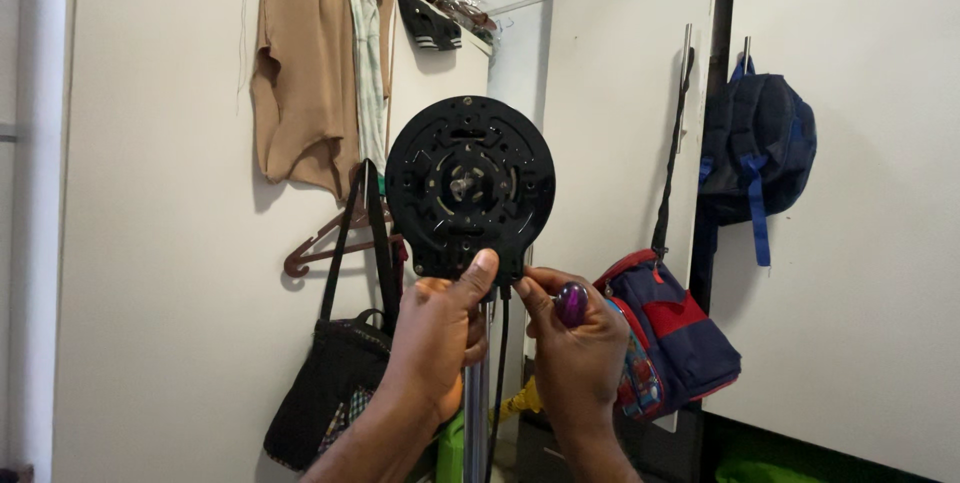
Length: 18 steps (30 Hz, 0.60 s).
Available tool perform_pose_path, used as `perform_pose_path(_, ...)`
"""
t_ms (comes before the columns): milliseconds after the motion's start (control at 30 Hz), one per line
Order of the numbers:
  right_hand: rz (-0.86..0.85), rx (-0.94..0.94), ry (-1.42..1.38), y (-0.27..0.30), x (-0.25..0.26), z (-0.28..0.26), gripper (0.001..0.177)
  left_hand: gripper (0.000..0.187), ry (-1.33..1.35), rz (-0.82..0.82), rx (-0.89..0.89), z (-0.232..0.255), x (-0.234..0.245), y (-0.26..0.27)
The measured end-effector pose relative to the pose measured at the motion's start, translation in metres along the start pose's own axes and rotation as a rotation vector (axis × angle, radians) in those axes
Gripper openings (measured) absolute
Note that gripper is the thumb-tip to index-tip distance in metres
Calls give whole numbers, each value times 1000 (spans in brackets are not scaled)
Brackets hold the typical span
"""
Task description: The person uses a screwdriver to remove screws from the rear housing of a standing electric fan. They loosen and remove several screws, then detach the rear motor cover from the fan stand.
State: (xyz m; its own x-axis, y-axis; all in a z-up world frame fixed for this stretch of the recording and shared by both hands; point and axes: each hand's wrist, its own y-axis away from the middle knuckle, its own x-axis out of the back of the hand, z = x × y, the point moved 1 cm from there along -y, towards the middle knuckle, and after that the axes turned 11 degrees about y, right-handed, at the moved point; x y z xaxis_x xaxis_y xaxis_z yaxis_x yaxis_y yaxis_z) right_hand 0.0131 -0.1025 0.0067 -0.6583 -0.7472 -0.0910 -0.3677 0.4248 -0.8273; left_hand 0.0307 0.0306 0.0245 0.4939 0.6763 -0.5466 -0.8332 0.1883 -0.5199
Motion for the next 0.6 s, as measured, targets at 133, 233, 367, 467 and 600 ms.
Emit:
perform_pose_path(133, -3, -13, -4, 1, -5, -4, 18, 34, -69, 31, -30, 6, -4, 6)
perform_pose_path(233, -17, -28, -1, 0, -5, -7, 18, 33, -41, 88, 7, 10, -8, 9)
perform_pose_path(367, -66, -208, 13, -2, -2, -13, 19, 27, -31, 120, -5, 8, -8, 12)
perform_pose_path(467, -101, -363, -101, -5, 5, -16, 22, 37, -58, 102, -62, 0, -5, 8)
perform_pose_path(600, -86, -471, -231, -10, 18, -16, 25, 30, -99, 33, -220, -20, -9, -1)
